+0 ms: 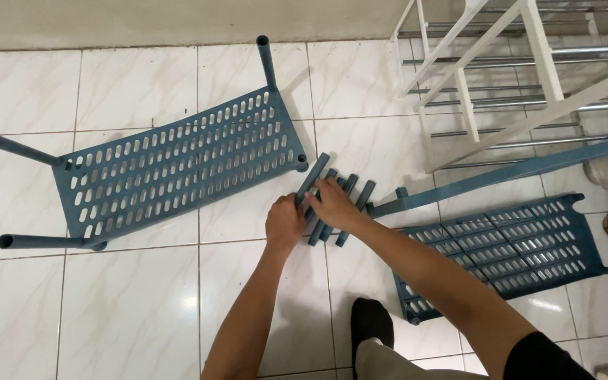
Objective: The person assembles a blue plastic storage shelf by inserting cylindrical legs into the perforated shelf panels. They repeatedly pick up legs, align them with the holes, and press them into place, working on multiple shelf units on a tiled floor.
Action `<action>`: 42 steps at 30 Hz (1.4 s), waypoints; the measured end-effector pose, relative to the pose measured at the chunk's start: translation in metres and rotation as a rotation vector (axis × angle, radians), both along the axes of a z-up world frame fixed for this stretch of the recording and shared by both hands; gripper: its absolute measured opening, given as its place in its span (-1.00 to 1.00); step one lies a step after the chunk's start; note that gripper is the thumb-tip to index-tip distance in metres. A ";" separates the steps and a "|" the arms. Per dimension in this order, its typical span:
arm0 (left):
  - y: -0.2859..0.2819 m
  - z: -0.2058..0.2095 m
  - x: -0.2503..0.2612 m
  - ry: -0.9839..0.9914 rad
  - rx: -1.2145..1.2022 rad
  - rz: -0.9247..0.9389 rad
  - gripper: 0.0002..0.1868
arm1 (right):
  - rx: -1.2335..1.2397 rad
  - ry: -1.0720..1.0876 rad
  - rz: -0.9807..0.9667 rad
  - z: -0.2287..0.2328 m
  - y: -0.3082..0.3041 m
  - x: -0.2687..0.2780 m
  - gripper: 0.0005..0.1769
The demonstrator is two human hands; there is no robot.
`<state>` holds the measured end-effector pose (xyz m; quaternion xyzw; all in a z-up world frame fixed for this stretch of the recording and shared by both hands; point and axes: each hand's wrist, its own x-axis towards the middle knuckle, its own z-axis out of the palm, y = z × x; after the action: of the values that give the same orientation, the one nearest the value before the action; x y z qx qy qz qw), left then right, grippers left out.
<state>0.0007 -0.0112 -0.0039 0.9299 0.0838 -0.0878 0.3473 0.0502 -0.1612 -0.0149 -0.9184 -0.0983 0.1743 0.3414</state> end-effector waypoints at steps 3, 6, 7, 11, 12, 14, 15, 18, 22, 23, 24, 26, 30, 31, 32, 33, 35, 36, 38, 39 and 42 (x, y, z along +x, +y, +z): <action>0.006 -0.015 -0.004 0.001 0.026 0.043 -0.80 | -0.200 -0.119 0.285 0.013 -0.014 -0.014 -0.48; 0.005 -0.027 -0.012 -0.126 0.120 -0.003 -0.76 | -0.321 -0.179 0.381 0.022 -0.018 -0.019 -0.51; 0.004 -0.029 -0.013 -0.081 0.131 -0.017 -0.76 | -0.326 -0.167 0.391 0.024 -0.020 -0.020 -0.49; -0.003 -0.029 -0.014 -0.058 0.088 -0.057 -0.62 | -0.373 -0.149 0.399 0.028 -0.024 -0.019 -0.46; -0.005 -0.028 -0.014 -0.089 0.056 -0.061 -0.55 | -0.393 -0.150 0.397 0.027 -0.025 -0.019 -0.47; -0.010 -0.027 -0.014 -0.078 0.027 -0.069 -0.54 | -0.380 -0.197 0.378 0.024 -0.027 -0.018 -0.47; -0.013 -0.027 -0.015 -0.073 0.013 -0.073 -0.53 | -0.373 -0.220 0.369 0.023 -0.029 -0.018 -0.47; -0.017 -0.029 -0.016 -0.058 -0.009 -0.084 -0.56 | -0.377 -0.229 0.345 0.018 -0.031 -0.018 -0.50; -0.017 -0.028 -0.013 -0.062 -0.012 -0.104 -0.58 | -0.346 -0.262 0.290 0.019 -0.028 -0.015 -0.54; -0.016 -0.026 -0.013 -0.090 -0.026 -0.098 -0.59 | -0.330 -0.261 0.276 0.021 -0.026 -0.013 -0.55; -0.014 -0.023 -0.012 -0.118 -0.040 -0.093 -0.60 | -0.314 -0.260 0.262 0.023 -0.023 -0.011 -0.56; -0.007 -0.016 -0.010 -0.145 -0.041 -0.070 -0.60 | -0.198 -0.320 0.235 0.028 -0.018 -0.003 -0.49; 0.013 0.001 0.000 -0.288 0.061 -0.001 -0.52 | 0.036 -0.173 0.081 0.030 -0.001 0.022 -0.29; 0.020 0.005 0.003 -0.324 0.118 -0.002 -0.47 | 0.096 -0.094 0.017 0.026 0.005 0.031 -0.23; 0.027 0.008 0.008 -0.361 0.176 -0.003 -0.42 | 0.157 -0.015 -0.047 0.021 0.011 0.040 -0.18; 0.034 0.010 0.012 -0.397 0.233 -0.005 -0.36 | 0.217 0.065 -0.109 0.015 0.014 0.047 -0.13; 0.046 0.013 0.020 -0.400 0.332 -0.035 -0.29 | 0.373 0.079 -0.089 -0.001 0.021 0.060 -0.10; 0.051 0.013 0.022 -0.403 0.380 -0.049 -0.26 | 0.450 0.085 -0.078 -0.010 0.022 0.065 -0.08; 0.059 0.012 0.022 -0.308 0.408 -0.078 -0.26 | 0.530 0.196 -0.104 -0.025 0.022 0.067 -0.09; 0.062 0.011 0.020 -0.260 0.420 -0.092 -0.26 | 0.568 0.253 -0.117 -0.031 0.022 0.067 -0.09; 0.062 0.008 0.011 -0.250 0.406 -0.091 -0.27 | 0.492 0.204 -0.133 -0.039 0.017 0.058 -0.16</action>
<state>0.0121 0.0511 0.0042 0.9870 0.0143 0.0311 0.1568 0.1083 -0.1440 -0.0541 -0.7900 -0.0421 0.2138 0.5731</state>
